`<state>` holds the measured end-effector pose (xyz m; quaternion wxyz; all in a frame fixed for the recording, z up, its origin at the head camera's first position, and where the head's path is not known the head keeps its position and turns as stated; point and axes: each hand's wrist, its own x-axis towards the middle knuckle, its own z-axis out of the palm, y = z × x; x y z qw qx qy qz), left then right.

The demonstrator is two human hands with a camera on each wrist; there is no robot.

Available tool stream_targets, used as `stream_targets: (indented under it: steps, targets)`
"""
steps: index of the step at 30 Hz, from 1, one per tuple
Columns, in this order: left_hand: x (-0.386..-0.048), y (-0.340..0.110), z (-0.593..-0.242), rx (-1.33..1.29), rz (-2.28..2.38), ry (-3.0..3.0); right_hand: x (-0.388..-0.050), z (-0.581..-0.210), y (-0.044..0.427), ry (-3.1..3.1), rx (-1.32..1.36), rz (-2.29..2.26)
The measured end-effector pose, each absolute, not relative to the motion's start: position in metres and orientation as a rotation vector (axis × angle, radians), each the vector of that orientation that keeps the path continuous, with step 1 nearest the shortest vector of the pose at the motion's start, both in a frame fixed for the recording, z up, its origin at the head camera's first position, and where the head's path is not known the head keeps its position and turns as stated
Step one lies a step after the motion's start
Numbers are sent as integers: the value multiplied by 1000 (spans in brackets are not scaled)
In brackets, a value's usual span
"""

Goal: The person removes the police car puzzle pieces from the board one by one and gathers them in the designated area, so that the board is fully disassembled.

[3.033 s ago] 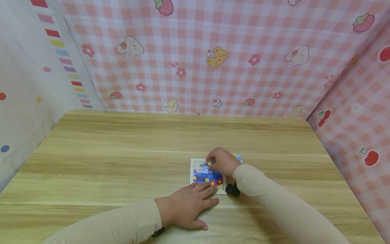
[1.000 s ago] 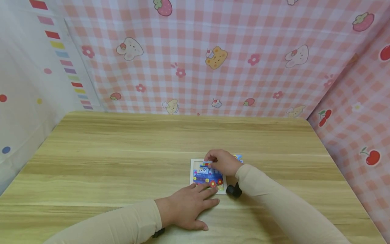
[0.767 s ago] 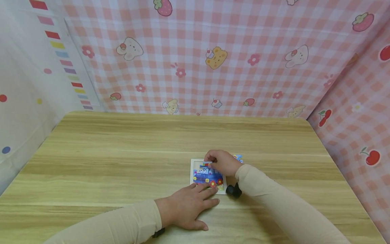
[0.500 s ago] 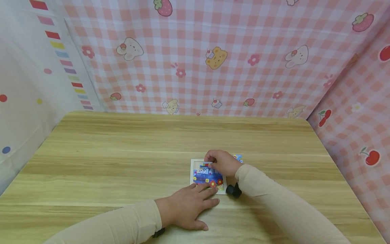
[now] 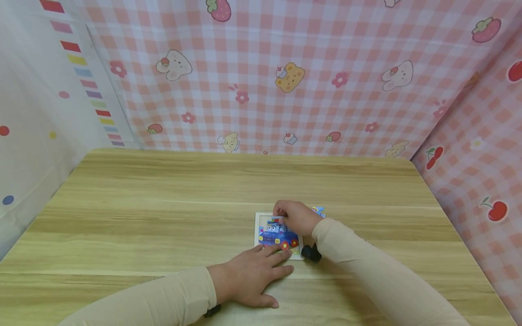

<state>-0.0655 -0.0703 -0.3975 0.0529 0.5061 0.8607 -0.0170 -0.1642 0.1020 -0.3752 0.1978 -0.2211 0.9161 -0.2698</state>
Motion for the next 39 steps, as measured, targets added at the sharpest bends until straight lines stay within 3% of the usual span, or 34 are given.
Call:
stream_targets:
  steps: [16, 39]
  targets:
    - [-66, -70, -397, 1541, -35, 2596, -167, -373, 110, 2547, -529, -887]
    - [-69, -71, -398, 1517, 5, 2563, -188, -358, 163, 2602, -439, -1090]
